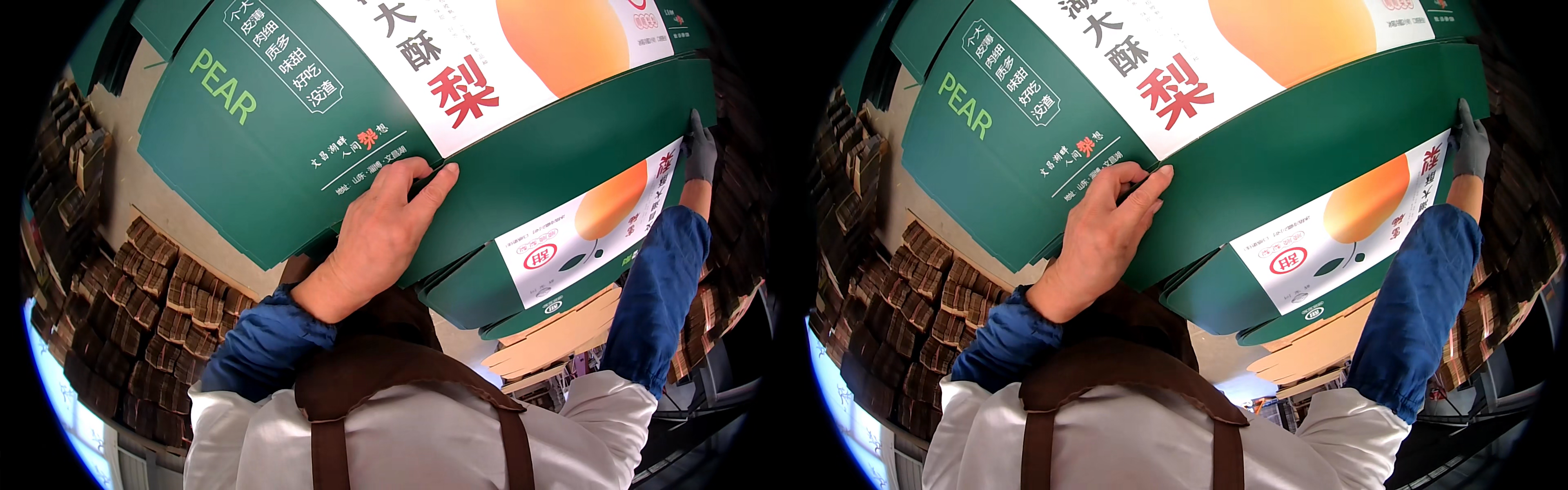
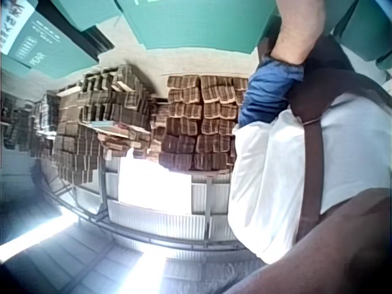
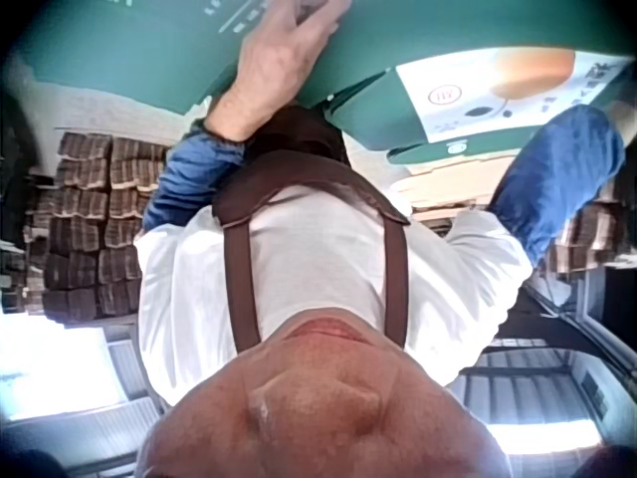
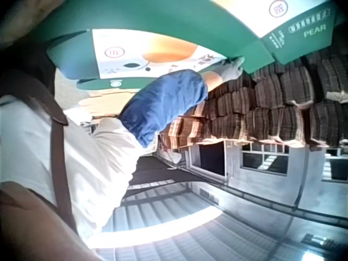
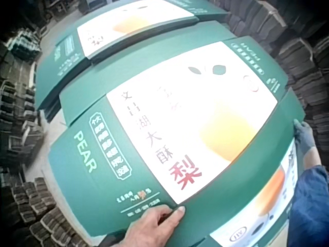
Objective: The person folds flat green cardboard sheets into pear-shaped boxes. They repeatedly pick up a sheet, fold the sides to form the box structure, and place the finished box onto a growing stack on the floor.
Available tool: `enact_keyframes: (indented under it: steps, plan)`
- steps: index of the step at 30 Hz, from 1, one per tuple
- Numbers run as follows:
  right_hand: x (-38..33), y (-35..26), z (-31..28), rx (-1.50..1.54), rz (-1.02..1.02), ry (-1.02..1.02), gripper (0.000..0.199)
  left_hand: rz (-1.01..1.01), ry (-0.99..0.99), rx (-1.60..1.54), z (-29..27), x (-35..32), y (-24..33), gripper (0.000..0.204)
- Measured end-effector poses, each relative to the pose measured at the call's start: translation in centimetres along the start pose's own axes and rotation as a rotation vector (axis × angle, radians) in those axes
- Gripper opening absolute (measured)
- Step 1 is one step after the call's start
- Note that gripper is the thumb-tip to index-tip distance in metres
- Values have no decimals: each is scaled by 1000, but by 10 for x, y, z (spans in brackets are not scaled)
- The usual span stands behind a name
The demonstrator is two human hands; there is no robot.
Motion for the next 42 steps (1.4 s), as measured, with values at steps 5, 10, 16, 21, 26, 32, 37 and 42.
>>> enact_keyframes:
  steps: [5, 10, 16, 21, 26, 32, 37, 42]
  plan:
    - [8, 11, -6, 22, 58, -16, 32, -9, -12, -4, 0, 1, 0, 49]
    - [12, 12, -6, 29, 68, -9, 30, -52, -45, -39, -1, 3, 0, 50]
    - [1, 8, -7, 67, 37, -11, 27, -101, -70, -30, -4, 5, 4, 47]
    - [4, 8, 0, 123, -68, 62, 46, -84, -41, -44, -6, 10, 10, 43]
    - [-19, -14, 3, 137, -54, 101, 36, -83, -71, -30, -5, 10, 13, 40]
    - [-15, -7, -1, 65, -21, 153, 50, -45, -58, -14, -4, 11, 13, 39]
    - [-19, -20, 12, 20, -16, 185, 50, -63, -61, -31, -5, 11, 13, 39]
    - [-15, -15, 13, 33, 8, 144, 48, -61, -57, -43, -5, 11, 13, 39]
Point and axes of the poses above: each hand's wrist, its own x-axis towards the middle knuckle, its own z-axis out of the palm, y = z × x, the point moved 4 cm from there along x, towards the middle knuckle, and after that the axes turned 7 degrees about -y, right-handed, at the moved point
